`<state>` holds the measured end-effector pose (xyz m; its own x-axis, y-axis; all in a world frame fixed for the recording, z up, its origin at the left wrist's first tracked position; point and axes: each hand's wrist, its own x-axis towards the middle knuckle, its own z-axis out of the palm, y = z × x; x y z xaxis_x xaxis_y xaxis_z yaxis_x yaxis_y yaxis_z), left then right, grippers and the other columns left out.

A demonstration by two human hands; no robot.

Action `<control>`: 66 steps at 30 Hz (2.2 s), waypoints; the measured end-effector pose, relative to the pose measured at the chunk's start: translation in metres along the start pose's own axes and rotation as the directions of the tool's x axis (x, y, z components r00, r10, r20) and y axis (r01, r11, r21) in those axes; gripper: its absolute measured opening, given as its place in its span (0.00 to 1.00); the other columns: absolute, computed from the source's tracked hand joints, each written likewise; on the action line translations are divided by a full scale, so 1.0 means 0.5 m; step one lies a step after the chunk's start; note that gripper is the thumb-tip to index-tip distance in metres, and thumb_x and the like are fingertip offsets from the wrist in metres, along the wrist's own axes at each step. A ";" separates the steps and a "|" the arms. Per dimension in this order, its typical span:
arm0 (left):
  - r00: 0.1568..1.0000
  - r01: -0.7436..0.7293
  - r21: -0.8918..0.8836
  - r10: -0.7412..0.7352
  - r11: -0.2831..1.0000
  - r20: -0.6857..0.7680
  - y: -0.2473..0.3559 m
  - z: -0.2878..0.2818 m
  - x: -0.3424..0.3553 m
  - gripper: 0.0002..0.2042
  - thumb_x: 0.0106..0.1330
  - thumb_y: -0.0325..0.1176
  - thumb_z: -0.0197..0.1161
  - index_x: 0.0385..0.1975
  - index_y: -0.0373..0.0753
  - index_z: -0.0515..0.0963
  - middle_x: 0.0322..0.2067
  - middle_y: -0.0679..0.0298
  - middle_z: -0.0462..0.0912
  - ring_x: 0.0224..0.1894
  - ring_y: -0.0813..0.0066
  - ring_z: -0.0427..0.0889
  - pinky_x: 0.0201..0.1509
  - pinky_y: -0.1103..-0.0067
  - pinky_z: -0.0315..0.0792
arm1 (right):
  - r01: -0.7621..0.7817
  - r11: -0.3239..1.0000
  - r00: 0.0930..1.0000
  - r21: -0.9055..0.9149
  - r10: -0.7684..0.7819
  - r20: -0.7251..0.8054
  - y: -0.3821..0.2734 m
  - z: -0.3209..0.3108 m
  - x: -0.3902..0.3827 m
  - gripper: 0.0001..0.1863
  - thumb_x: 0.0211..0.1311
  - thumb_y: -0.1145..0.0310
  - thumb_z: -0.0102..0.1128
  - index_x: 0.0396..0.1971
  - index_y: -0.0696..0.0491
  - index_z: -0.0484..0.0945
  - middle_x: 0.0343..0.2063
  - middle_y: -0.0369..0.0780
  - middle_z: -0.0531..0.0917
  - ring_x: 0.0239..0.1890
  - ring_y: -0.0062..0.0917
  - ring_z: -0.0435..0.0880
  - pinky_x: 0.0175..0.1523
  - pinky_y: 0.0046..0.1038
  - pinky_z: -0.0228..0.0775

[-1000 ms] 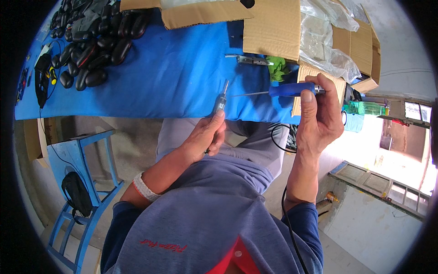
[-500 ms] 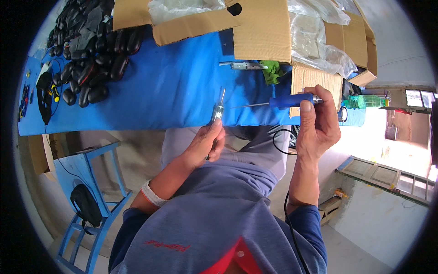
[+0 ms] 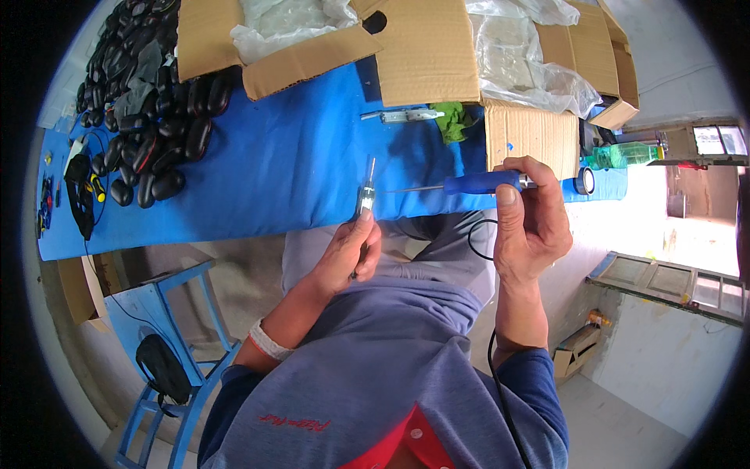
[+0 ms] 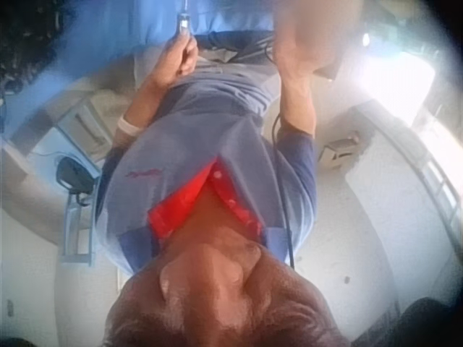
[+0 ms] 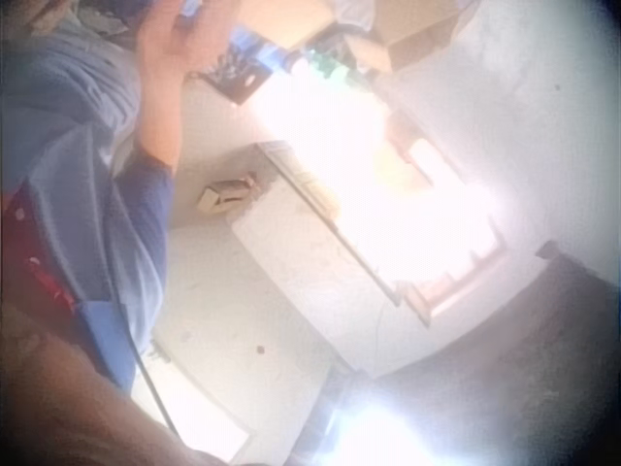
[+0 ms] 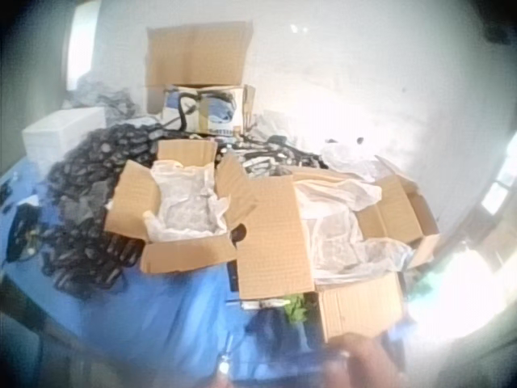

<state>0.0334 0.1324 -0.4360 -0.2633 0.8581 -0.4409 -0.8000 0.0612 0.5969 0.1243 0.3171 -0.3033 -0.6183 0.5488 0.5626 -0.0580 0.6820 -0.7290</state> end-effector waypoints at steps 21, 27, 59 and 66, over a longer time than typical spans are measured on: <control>0.994 -0.057 -0.067 0.063 0.996 0.092 -0.038 0.002 -0.005 0.23 0.73 0.58 0.38 0.25 0.45 0.60 0.13 0.70 0.61 0.11 0.84 0.56 0.14 0.83 0.53 | -0.028 1.000 0.999 0.002 0.028 -0.023 -0.006 -0.036 -0.036 0.16 0.56 0.80 0.65 0.45 0.65 0.76 0.38 0.46 0.83 0.38 0.25 0.81 0.42 0.21 0.71; 0.988 -0.067 -0.108 0.081 0.992 0.132 -0.046 0.000 0.000 0.23 0.73 0.59 0.38 0.26 0.45 0.60 0.13 0.70 0.62 0.10 0.84 0.56 0.13 0.83 0.52 | -0.038 0.999 0.998 0.032 0.039 -0.047 -0.008 -0.038 -0.048 0.16 0.56 0.80 0.65 0.45 0.65 0.76 0.39 0.46 0.83 0.38 0.25 0.80 0.42 0.21 0.72; 0.996 -0.090 0.034 0.091 0.995 -0.011 -0.054 0.050 -0.030 0.22 0.74 0.56 0.40 0.25 0.44 0.61 0.13 0.69 0.63 0.11 0.84 0.59 0.14 0.84 0.56 | 0.017 1.000 0.996 0.003 -0.017 -0.091 -0.029 -0.066 -0.070 0.16 0.55 0.82 0.65 0.44 0.67 0.75 0.38 0.49 0.82 0.39 0.30 0.82 0.46 0.25 0.74; 0.996 -0.075 0.038 0.077 0.996 -0.045 -0.057 0.053 -0.029 0.23 0.74 0.57 0.41 0.25 0.44 0.61 0.13 0.68 0.64 0.11 0.83 0.59 0.14 0.83 0.57 | 0.036 0.999 0.995 0.018 -0.034 -0.091 -0.029 -0.062 -0.073 0.16 0.55 0.82 0.64 0.44 0.67 0.75 0.39 0.50 0.82 0.39 0.30 0.82 0.47 0.25 0.75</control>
<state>0.0745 0.1315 -0.4289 -0.3483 0.8363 -0.4233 -0.7569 0.0155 0.6533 0.1721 0.3022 -0.3010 -0.5424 0.5668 0.6202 -0.0939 0.6927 -0.7151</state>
